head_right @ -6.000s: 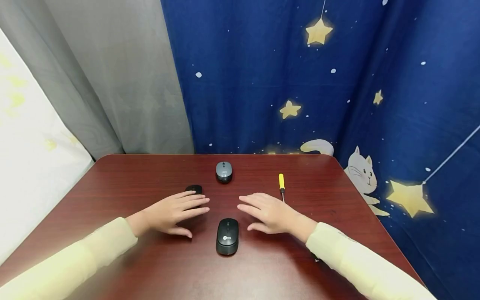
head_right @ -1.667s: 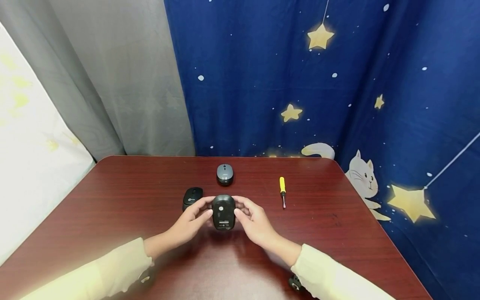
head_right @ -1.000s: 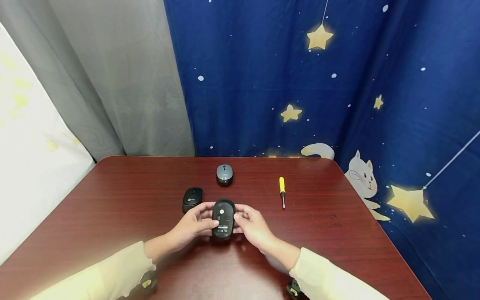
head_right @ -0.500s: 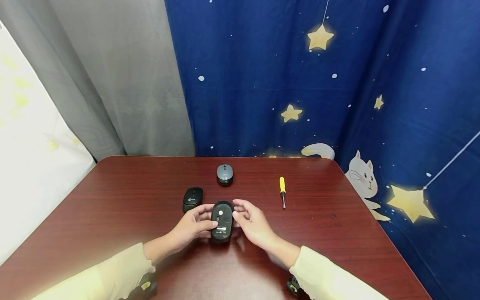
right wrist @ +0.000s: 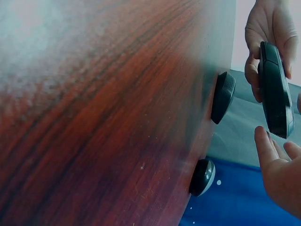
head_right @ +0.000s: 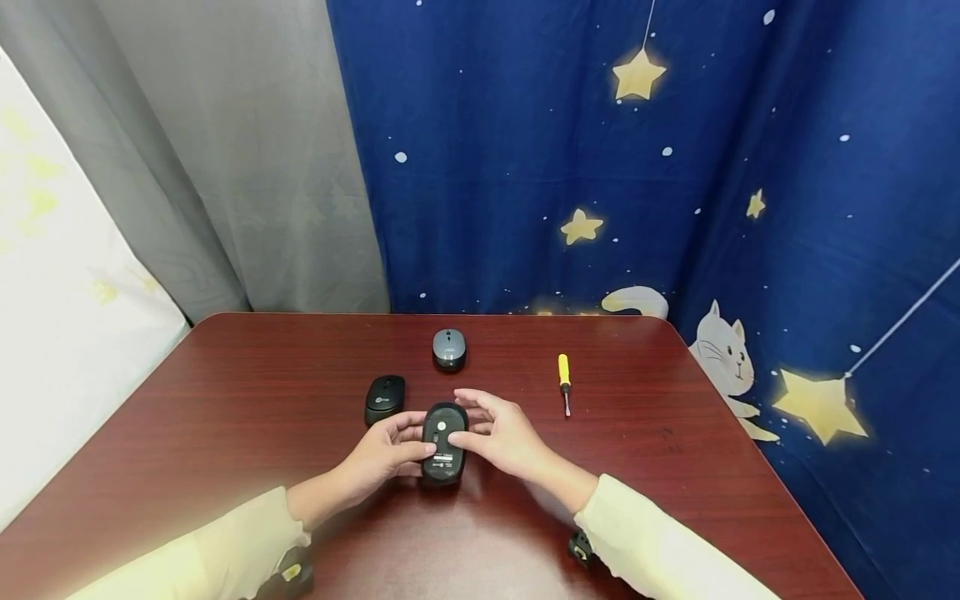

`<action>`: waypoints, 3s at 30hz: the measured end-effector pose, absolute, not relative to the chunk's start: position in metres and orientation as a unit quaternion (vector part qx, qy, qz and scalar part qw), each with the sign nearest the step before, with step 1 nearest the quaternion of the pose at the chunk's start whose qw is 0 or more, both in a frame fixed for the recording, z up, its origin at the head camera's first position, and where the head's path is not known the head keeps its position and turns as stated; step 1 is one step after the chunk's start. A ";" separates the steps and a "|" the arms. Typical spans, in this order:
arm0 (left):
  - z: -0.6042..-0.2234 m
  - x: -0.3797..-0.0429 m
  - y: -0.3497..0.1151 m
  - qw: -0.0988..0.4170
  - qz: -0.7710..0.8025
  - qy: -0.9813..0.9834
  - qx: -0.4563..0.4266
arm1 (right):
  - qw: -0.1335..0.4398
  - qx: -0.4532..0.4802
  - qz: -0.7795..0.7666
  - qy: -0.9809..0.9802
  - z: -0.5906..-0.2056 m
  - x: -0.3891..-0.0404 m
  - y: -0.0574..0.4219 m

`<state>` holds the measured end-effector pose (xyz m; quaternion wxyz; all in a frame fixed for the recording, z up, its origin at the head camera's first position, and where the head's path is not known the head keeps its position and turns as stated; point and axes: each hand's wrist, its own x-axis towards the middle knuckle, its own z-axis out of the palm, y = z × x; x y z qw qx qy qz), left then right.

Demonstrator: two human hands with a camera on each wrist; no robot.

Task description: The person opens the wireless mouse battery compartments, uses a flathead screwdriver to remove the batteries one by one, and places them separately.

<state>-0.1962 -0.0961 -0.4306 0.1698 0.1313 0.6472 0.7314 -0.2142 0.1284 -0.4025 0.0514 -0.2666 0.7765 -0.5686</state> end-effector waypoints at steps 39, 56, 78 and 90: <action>-0.430 -0.192 -0.094 0.166 0.722 0.662 0.115 | 0.039 -0.222 -0.581 0.782 -0.406 -0.211 0.119; -0.433 -0.190 -0.096 0.174 0.729 0.652 0.112 | -0.017 -0.205 -0.603 0.771 -0.399 -0.219 0.121; -0.432 -0.190 -0.103 0.169 0.733 0.648 0.116 | 0.103 -0.030 -0.725 0.681 -0.392 -0.238 0.156; -0.433 -0.190 -0.104 0.172 0.733 0.647 0.118 | 0.132 0.005 -0.677 0.724 -0.414 -0.242 0.164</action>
